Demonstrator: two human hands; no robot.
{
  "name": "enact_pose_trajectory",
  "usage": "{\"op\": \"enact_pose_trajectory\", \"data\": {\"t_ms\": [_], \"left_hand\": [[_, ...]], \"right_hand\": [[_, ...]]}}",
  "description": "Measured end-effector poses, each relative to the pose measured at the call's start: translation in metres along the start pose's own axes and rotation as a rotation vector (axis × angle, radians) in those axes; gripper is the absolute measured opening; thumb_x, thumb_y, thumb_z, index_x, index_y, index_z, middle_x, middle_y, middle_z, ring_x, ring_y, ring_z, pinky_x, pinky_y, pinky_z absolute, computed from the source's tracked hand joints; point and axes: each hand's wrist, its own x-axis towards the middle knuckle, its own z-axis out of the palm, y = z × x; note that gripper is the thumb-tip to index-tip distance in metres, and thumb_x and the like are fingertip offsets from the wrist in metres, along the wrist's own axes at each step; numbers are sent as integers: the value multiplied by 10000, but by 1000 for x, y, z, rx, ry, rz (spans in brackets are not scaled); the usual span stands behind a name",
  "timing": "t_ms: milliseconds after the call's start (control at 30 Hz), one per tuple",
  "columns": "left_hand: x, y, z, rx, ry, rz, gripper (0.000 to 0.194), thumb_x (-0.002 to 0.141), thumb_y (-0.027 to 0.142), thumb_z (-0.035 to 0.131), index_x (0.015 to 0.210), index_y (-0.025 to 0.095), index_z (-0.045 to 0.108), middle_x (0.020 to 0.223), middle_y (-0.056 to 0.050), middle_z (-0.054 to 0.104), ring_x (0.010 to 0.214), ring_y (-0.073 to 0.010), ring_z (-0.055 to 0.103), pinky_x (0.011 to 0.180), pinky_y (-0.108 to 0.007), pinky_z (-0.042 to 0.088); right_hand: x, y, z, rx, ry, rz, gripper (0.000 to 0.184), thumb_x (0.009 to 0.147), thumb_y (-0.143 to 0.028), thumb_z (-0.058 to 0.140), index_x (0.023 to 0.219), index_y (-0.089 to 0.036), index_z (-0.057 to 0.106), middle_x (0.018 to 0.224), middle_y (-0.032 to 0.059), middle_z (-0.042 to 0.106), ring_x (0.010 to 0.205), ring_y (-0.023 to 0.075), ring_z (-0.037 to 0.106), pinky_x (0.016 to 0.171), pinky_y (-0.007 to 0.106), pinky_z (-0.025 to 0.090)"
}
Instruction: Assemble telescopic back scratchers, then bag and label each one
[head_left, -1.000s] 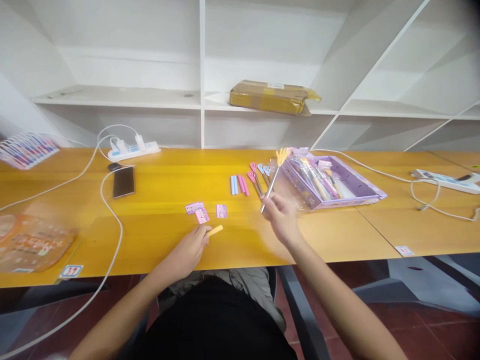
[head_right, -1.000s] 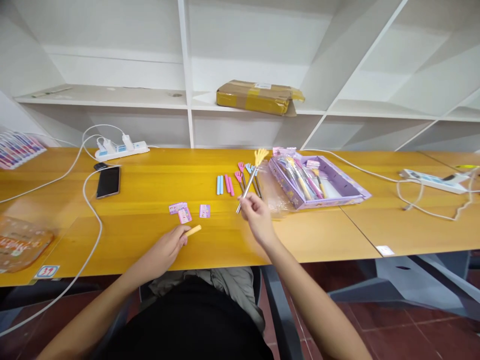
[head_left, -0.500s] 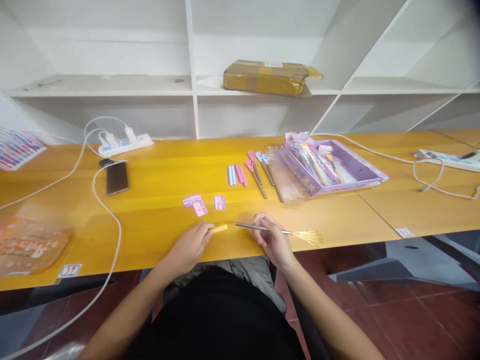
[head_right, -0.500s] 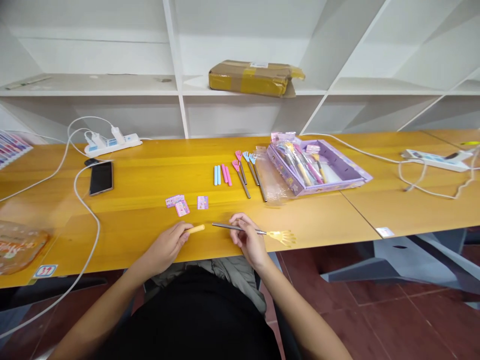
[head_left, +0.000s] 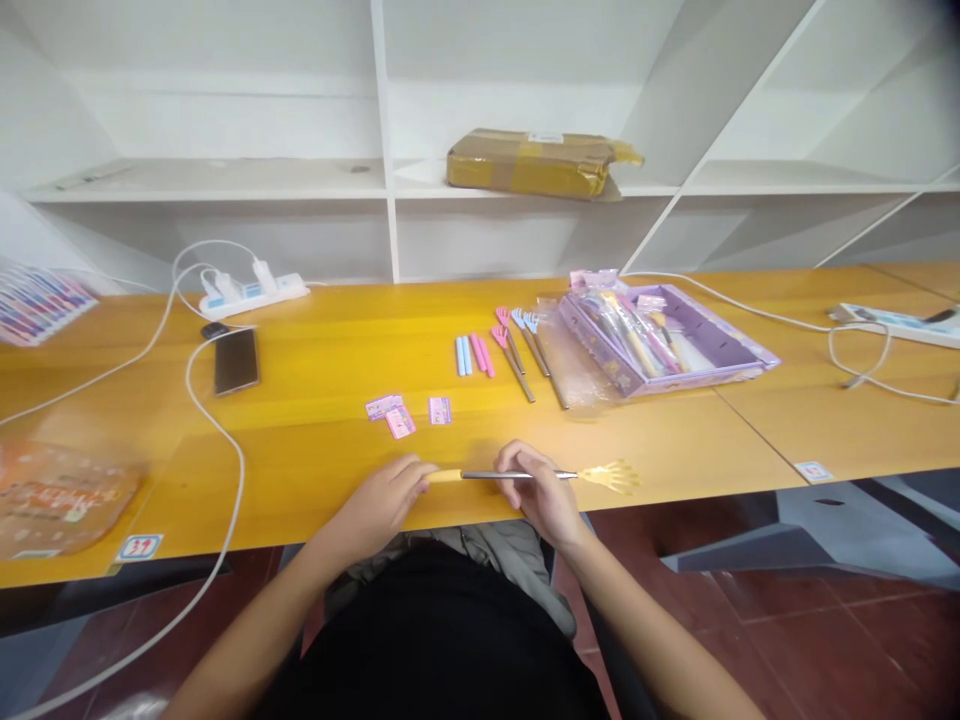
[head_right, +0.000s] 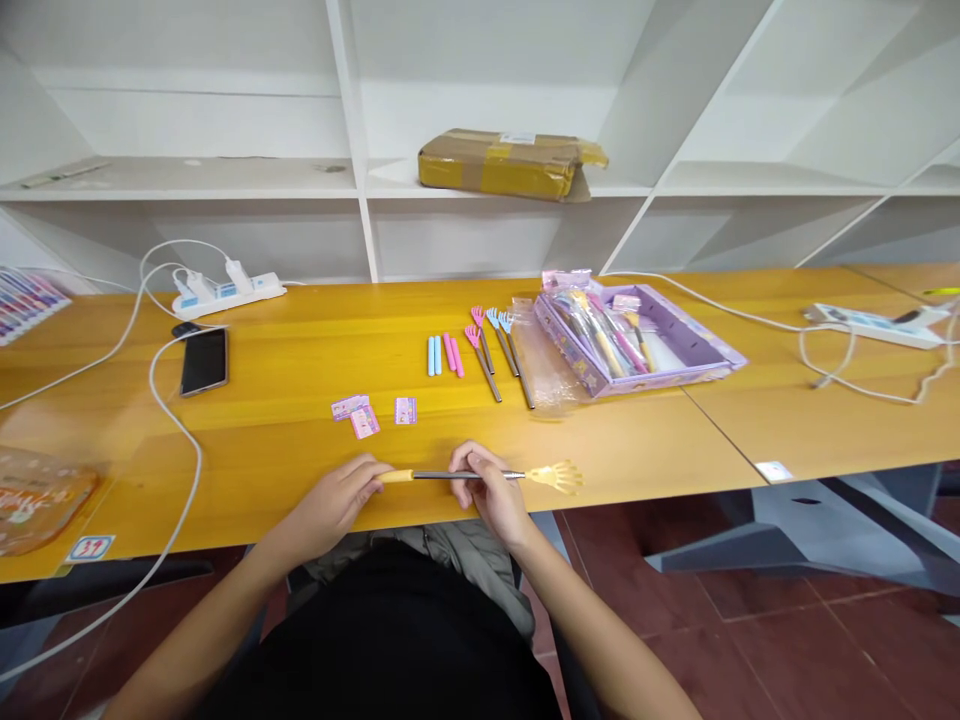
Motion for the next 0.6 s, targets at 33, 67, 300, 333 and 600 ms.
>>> {"op": "enact_pose_trajectory", "data": {"t_ms": [33, 67, 300, 333, 600], "left_hand": [[0, 1, 0, -1, 2, 1, 361, 1154, 368, 319, 1302, 236, 621, 1158, -76, 664, 1052, -211, 632, 966, -359, 515], [0, 1, -1, -1, 4, 2, 362, 1154, 369, 320, 1299, 236, 624, 1154, -77, 666, 1046, -211, 632, 964, -361, 517], [0, 3, -3, -45, 0, 8, 365, 1151, 370, 335, 1253, 236, 660, 1128, -75, 670, 1017, -206, 630, 958, -355, 526], [0, 3, -3, -53, 0, 15, 366, 1151, 371, 336, 1248, 234, 661, 1114, -75, 668, 1008, -205, 627, 951, -352, 527], [-2, 4, -4, -68, -10, 17, 365, 1151, 374, 339, 1255, 231, 658, 1084, -66, 650, 988, -197, 617, 939, -337, 517]], "right_hand": [[0, 0, 0, -3, 1, 0, 335, 1016, -467, 536, 855, -209, 677, 500, -39, 478, 465, 139, 381, 525, 281, 255], [0, 0, 1, -5, 0, 0, 333, 1017, -464, 533, 855, -211, 676, 495, -40, 474, 465, 143, 381, 528, 285, 254], [-1, 0, 2, -18, 0, 6, 323, 1013, -466, 528, 844, -225, 660, 478, -43, 468, 463, 155, 385, 535, 294, 254], [-1, 0, 3, -20, 0, 8, 322, 1010, -470, 527, 842, -227, 654, 471, -45, 465, 456, 155, 381, 529, 293, 254], [-1, -1, 5, 6, 19, 13, 300, 995, -461, 534, 826, -230, 623, 444, -50, 464, 425, 148, 362, 509, 287, 245]]}}
